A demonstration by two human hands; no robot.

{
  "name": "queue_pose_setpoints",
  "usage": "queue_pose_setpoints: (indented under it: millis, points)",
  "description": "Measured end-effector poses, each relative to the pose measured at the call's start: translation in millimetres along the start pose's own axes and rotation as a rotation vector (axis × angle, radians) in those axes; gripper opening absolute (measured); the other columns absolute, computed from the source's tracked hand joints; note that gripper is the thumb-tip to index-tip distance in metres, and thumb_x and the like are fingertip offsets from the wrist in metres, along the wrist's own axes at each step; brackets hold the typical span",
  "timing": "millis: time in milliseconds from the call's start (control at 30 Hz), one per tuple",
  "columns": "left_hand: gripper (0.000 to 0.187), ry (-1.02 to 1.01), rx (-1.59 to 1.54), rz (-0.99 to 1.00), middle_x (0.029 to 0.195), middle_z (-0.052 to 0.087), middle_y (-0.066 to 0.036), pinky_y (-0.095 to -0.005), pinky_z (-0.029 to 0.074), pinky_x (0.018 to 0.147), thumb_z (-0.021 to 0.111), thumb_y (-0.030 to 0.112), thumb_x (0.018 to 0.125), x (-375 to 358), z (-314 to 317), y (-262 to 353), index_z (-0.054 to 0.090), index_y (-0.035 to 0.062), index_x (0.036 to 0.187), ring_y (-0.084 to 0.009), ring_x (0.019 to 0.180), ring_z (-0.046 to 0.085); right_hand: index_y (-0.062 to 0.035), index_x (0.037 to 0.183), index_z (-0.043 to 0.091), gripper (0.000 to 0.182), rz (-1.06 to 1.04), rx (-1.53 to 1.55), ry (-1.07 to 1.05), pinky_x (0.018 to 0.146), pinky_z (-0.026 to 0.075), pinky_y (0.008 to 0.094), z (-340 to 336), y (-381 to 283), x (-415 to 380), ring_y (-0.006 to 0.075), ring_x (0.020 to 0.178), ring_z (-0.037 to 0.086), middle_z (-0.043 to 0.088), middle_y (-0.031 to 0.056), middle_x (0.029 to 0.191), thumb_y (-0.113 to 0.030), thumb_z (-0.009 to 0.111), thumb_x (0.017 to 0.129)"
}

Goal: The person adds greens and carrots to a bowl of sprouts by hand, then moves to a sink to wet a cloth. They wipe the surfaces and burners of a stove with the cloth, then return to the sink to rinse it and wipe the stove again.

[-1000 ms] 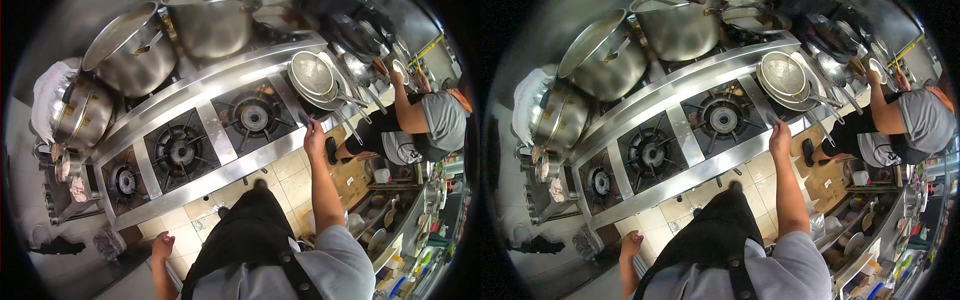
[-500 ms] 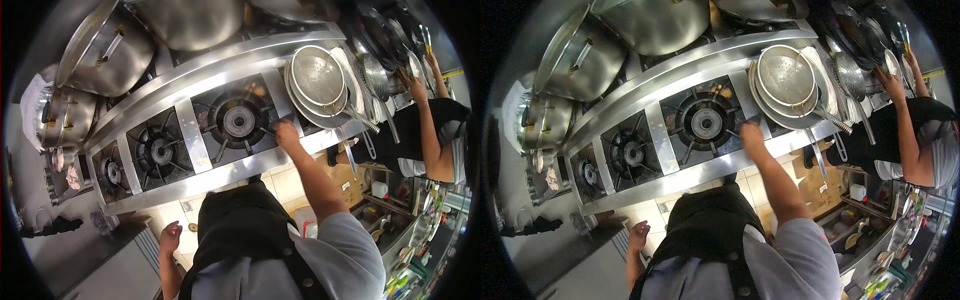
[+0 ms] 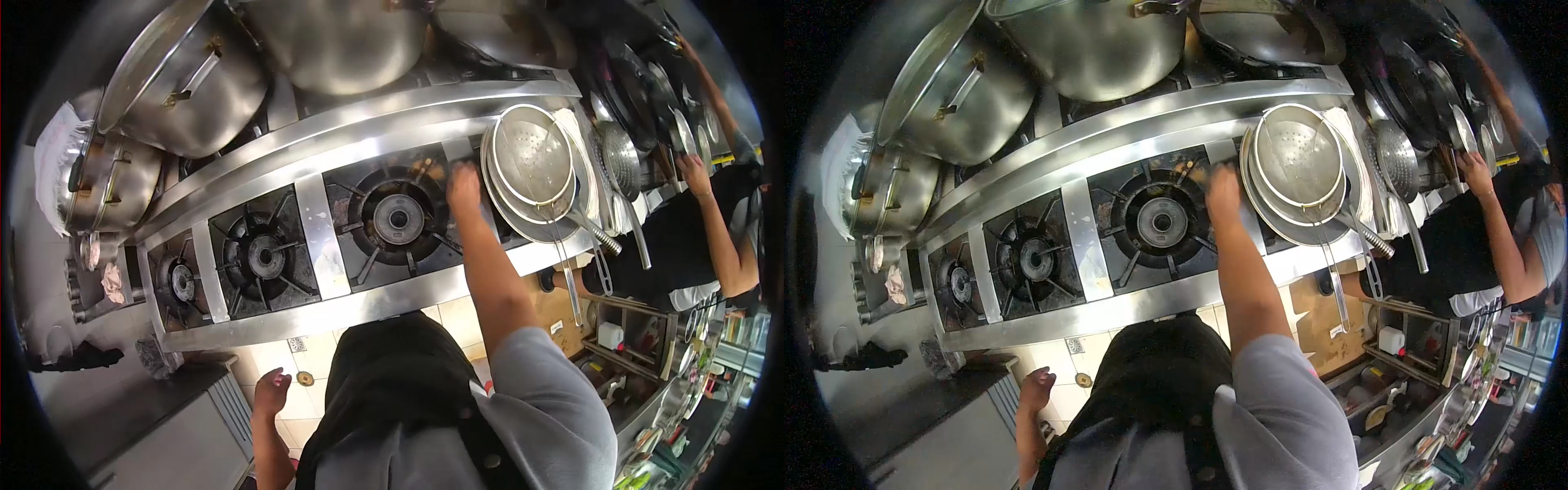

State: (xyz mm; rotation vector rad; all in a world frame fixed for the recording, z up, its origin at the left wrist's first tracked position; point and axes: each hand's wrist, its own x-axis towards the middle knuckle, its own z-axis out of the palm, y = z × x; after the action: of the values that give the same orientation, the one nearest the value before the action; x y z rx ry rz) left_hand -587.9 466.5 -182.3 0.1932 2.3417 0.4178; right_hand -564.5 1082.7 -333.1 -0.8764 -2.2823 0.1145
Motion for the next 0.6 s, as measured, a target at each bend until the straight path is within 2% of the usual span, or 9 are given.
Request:
queue_pose_setpoints:
  millis: [67, 133, 200, 267, 367, 400, 467, 500, 600]
  points:
    - [0.045, 0.017, -0.098, 0.046, 0.098, 0.069, -0.021, -0.0342, 0.052, 0.080, 0.067, 0.026, 0.086, 0.0, -1.5, -12.3, 0.061, -0.0060, 0.117, -0.0269, 0.090, 0.067, -0.0004, 0.089, 0.066, 0.017, 0.031, -0.053, -0.570, 0.085, 0.049, 0.0456, -16.9, -27.5, 44.0, 0.0396, 0.095, 0.059, 0.062, 0.0204, 0.096, -0.007, 0.058, 0.076]
    - [0.044, 0.017, -0.074, 0.008, 0.098, 0.069, -0.021, -0.0340, 0.052, 0.080, 0.067, 0.025, 0.086, -0.6, -0.6, -21.1, 0.061, -0.0068, 0.116, -0.0267, 0.089, 0.067, -0.0012, 0.091, 0.068, 0.017, -0.084, -0.118, -0.569, 0.084, 0.050, 0.0456, -13.8, -23.8, 34.2, 0.0381, 0.095, 0.061, 0.062, 0.0193, 0.096, -0.007, 0.057, 0.079]
    - [0.043, 0.009, -0.128, 0.009, 0.096, 0.069, -0.021, -0.0337, 0.052, 0.079, 0.068, 0.024, 0.086, 1.9, 2.9, -23.9, 0.061, -0.0073, 0.114, -0.0258, 0.088, 0.068, -0.0050, 0.090, 0.066, 0.012, 0.141, 0.035, -0.665, 0.086, 0.049, 0.0459, -23.0, -16.5, 48.3, 0.0366, 0.099, 0.059, 0.061, 0.0199, 0.104, -0.009, 0.057, 0.082]
    - [0.042, -0.041, -0.076, -0.015, 0.094, 0.069, -0.020, -0.0332, 0.052, 0.079, 0.068, 0.024, 0.086, -4.7, 4.7, -34.1, 0.062, -0.0069, 0.113, -0.0254, 0.086, 0.068, -0.0082, 0.090, 0.068, 0.015, 0.154, 0.058, -0.576, 0.087, 0.050, 0.0453, -19.9, -25.6, 33.8, 0.0350, 0.101, 0.059, 0.062, 0.0195, 0.100, -0.007, 0.057, 0.080]
    - [0.043, -0.050, -0.041, -0.051, 0.091, 0.069, -0.019, -0.0334, 0.053, 0.078, 0.067, 0.026, 0.086, 0.7, 4.6, -51.0, 0.062, -0.0069, 0.113, -0.0258, 0.084, 0.068, -0.0040, 0.089, 0.068, 0.015, -0.120, 0.018, -0.618, 0.080, 0.050, 0.0483, -32.3, -23.4, 56.1, 0.0380, 0.092, 0.061, 0.062, 0.0199, 0.094, -0.011, 0.056, 0.085]
    - [0.044, -0.009, -0.082, -0.025, 0.091, 0.069, -0.019, -0.0336, 0.053, 0.077, 0.067, 0.027, 0.086, 1.9, 7.3, -51.8, 0.062, -0.0071, 0.113, -0.0260, 0.083, 0.068, -0.0038, 0.087, 0.068, 0.015, 0.084, -0.055, -0.573, 0.077, 0.051, 0.0472, -16.3, -11.6, 60.7, 0.0378, 0.088, 0.061, 0.062, 0.0200, 0.092, -0.010, 0.055, 0.084]
    - [0.045, -0.021, -0.095, -0.025, 0.092, 0.069, -0.019, -0.0340, 0.053, 0.076, 0.067, 0.027, 0.086, 4.1, 2.4, -52.2, 0.062, -0.0071, 0.114, -0.0260, 0.084, 0.068, -0.0045, 0.087, 0.068, 0.015, -0.238, -0.186, -0.509, 0.075, 0.052, 0.0467, -2.3, -12.3, 35.3, 0.0379, 0.086, 0.062, 0.062, 0.0197, 0.091, -0.008, 0.055, 0.083]
    - [0.044, -0.050, -0.059, -0.048, 0.093, 0.069, -0.020, -0.0340, 0.053, 0.076, 0.067, 0.027, 0.086, 8.2, 0.7, -50.6, 0.062, -0.0067, 0.114, -0.0262, 0.085, 0.068, -0.0045, 0.087, 0.068, 0.015, -0.245, -0.192, -0.504, 0.075, 0.052, 0.0467, -11.1, -21.6, 39.9, 0.0379, 0.086, 0.062, 0.062, 0.0197, 0.091, -0.008, 0.055, 0.083]
    - [0.043, -0.041, -0.052, -0.055, 0.093, 0.069, -0.021, -0.0341, 0.053, 0.076, 0.067, 0.026, 0.086, 14.9, -4.4, -48.1, 0.062, -0.0063, 0.114, -0.0265, 0.085, 0.068, -0.0078, 0.090, 0.070, 0.018, 0.037, -0.160, -0.623, 0.079, 0.052, 0.0455, -9.4, -24.6, 56.4, 0.0369, 0.093, 0.062, 0.062, 0.0184, 0.093, -0.008, 0.054, 0.081]
